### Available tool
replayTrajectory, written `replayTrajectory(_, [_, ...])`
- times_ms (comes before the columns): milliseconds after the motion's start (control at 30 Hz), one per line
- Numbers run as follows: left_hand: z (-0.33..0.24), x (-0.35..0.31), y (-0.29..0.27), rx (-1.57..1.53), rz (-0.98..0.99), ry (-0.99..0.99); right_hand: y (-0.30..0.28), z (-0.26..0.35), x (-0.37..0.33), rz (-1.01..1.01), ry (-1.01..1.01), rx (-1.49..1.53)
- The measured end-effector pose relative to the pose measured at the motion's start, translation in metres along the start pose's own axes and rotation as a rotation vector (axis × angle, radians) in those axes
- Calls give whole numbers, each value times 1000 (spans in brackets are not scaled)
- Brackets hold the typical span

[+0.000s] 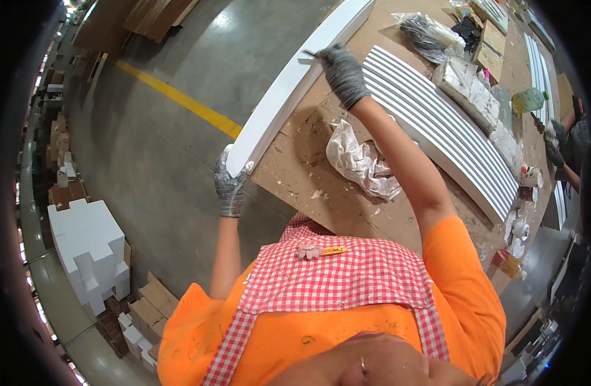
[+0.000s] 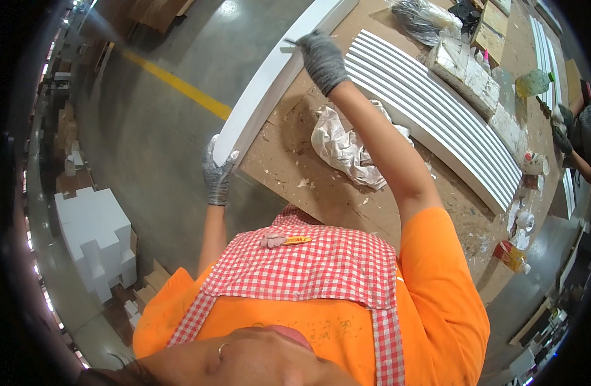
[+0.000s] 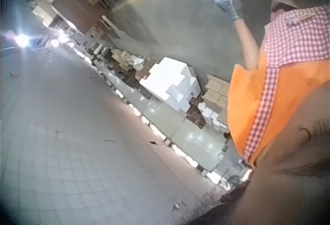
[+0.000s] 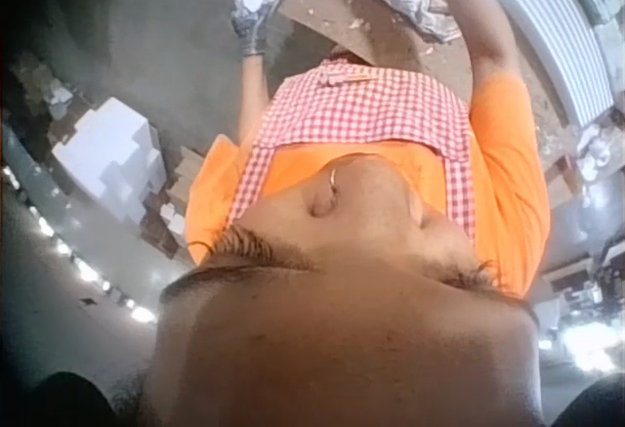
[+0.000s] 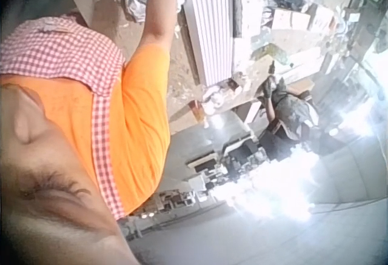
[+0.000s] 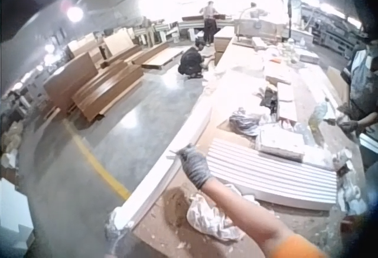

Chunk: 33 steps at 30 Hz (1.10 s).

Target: The person wipes long white planks with a cloth in a workshop setting. They handle the planks one at a time, wiping the surfaces and edges, then placing them back on the workbench or stacking them.

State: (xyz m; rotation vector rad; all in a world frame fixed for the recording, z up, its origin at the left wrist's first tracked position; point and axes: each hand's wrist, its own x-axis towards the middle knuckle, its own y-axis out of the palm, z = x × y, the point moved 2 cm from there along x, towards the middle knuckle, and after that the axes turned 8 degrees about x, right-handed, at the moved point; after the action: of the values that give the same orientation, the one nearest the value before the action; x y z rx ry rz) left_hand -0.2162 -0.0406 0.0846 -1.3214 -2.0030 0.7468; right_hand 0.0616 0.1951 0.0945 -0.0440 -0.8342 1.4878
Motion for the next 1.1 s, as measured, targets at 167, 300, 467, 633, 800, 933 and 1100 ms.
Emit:
replayTrajectory(167, [-8,-3,-4,19,16,-26,22,79,-73,323,-52,101])
replayTrajectory(300, [-5,-5,-4,54,13,-16,32,110,-104,609,-146,155])
replayTrajectory(467, [-13,-6,-7,68,-37,50,14,53,-55,84,137,202])
replayTrajectory(633, [14,-22,-3,-106,-80,-29,21,53,-59,119,-7,86])
replayTrajectory(800, [17,-23,-2,-167,-65,-90,46,68,-85,176,66,299])
replayTrajectory(933, [26,-26,5,-282,-134,-41,56,59,-93,200,619,965])
replayTrajectory(1100, [41,-26,11,-281,-129,-63,62,67,-104,279,434,825])
